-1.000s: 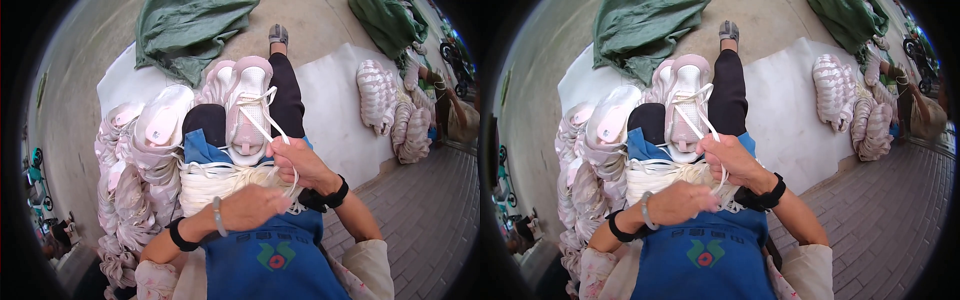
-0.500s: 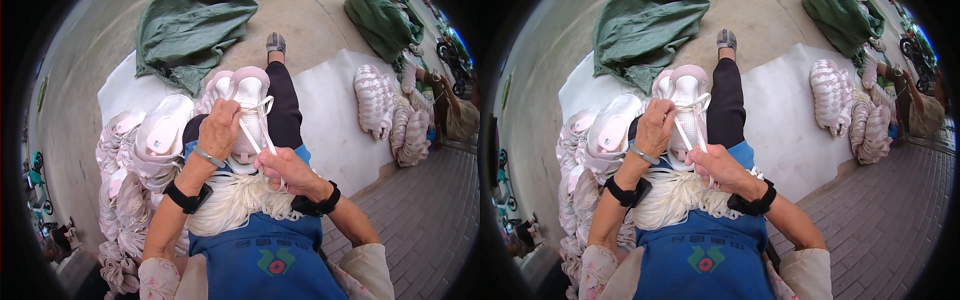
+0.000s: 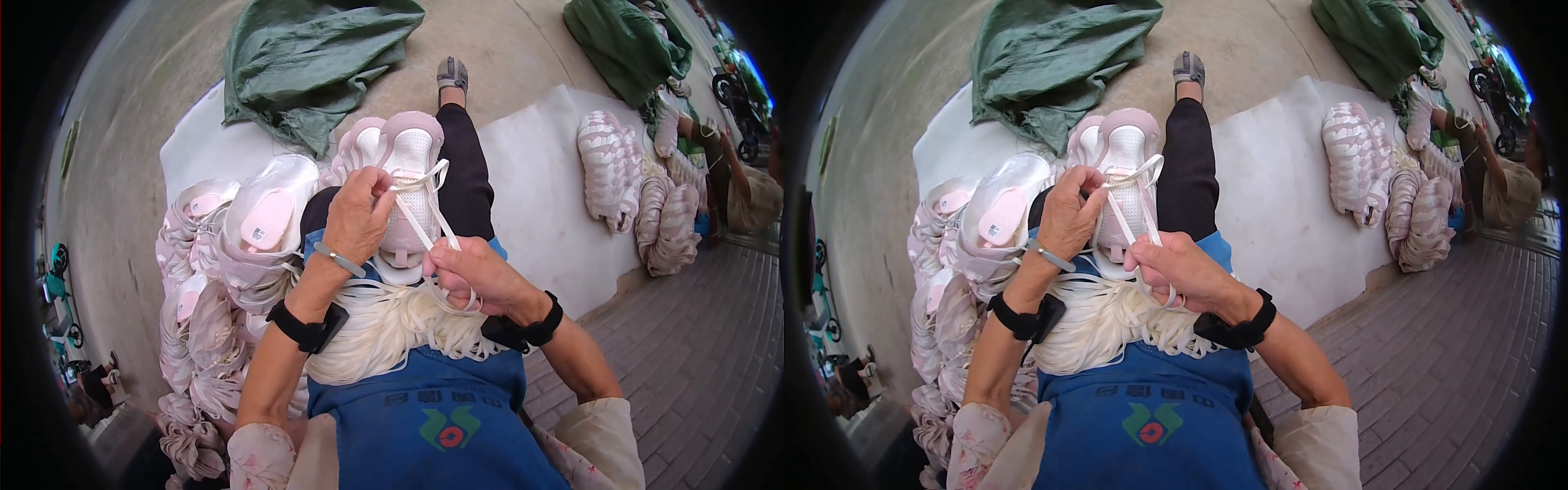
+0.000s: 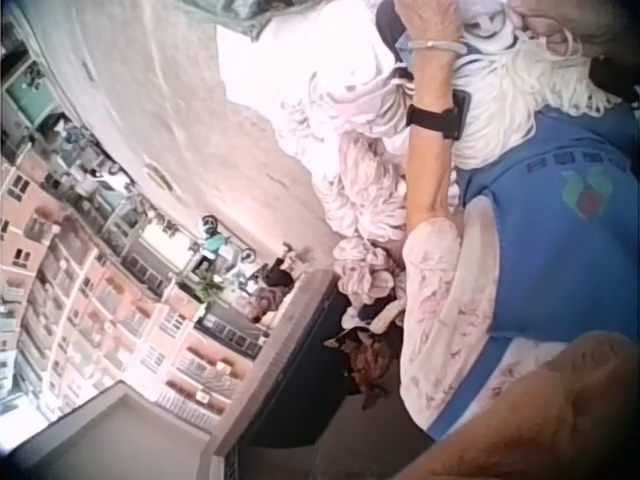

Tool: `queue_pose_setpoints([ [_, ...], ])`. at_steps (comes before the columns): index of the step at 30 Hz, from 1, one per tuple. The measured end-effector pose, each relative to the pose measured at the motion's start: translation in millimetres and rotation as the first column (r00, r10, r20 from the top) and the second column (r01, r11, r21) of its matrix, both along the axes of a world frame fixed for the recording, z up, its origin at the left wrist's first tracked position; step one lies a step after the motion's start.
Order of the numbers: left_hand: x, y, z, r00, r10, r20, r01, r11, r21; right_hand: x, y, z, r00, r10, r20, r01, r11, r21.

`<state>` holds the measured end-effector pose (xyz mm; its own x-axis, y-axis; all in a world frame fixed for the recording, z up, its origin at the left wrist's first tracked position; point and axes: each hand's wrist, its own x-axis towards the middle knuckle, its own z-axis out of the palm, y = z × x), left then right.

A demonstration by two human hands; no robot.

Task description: Lacing a pair of pink and white sneakers while sitting on the ground.

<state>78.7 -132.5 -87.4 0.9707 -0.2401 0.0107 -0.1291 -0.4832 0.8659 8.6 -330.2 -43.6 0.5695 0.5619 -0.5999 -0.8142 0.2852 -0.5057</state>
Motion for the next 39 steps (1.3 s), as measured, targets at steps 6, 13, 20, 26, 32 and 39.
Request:
queue_pose_setpoints([
  [6,3.9,-3.3,-11.1,0.951,-0.048,0.305,-0.011,0.982,0.189,-0.1,2.8,-2.4,1.0,-0.016,-0.006,0.015,1.0,-0.024],
  [13,11.6,5.5,-29.1,0.989,0.023,-0.143,-0.015,0.998,0.056,-1.0,-14.2,5.7,0.998,0.052,-0.02,-0.049,0.993,0.106],
  [20,-8.3,17.6,23.4,0.694,-0.163,-0.701,0.061,0.984,-0.169,-11.7,-9.5,21.2,0.895,0.419,0.155,-0.349,0.871,-0.345],
  [26,-38.5,-12.6,35.8,0.401,-0.302,-0.865,-0.5,0.719,-0.483,-30.6,45.1,9.2,0.471,0.529,0.706,-0.104,0.828,-0.552],
  [32,-48.8,0.8,3.1,0.996,-0.042,-0.076,0.048,0.996,0.075,-10.8,13.4,35.1,0.469,0.64,0.608,-0.071,0.714,-0.697],
  [39,-38.7,-4.2,15.1,0.986,-0.145,0.081,0.083,0.853,0.515,60.1,5.2,-12.2,0.395,0.522,0.756,0.637,0.437,-0.635],
])
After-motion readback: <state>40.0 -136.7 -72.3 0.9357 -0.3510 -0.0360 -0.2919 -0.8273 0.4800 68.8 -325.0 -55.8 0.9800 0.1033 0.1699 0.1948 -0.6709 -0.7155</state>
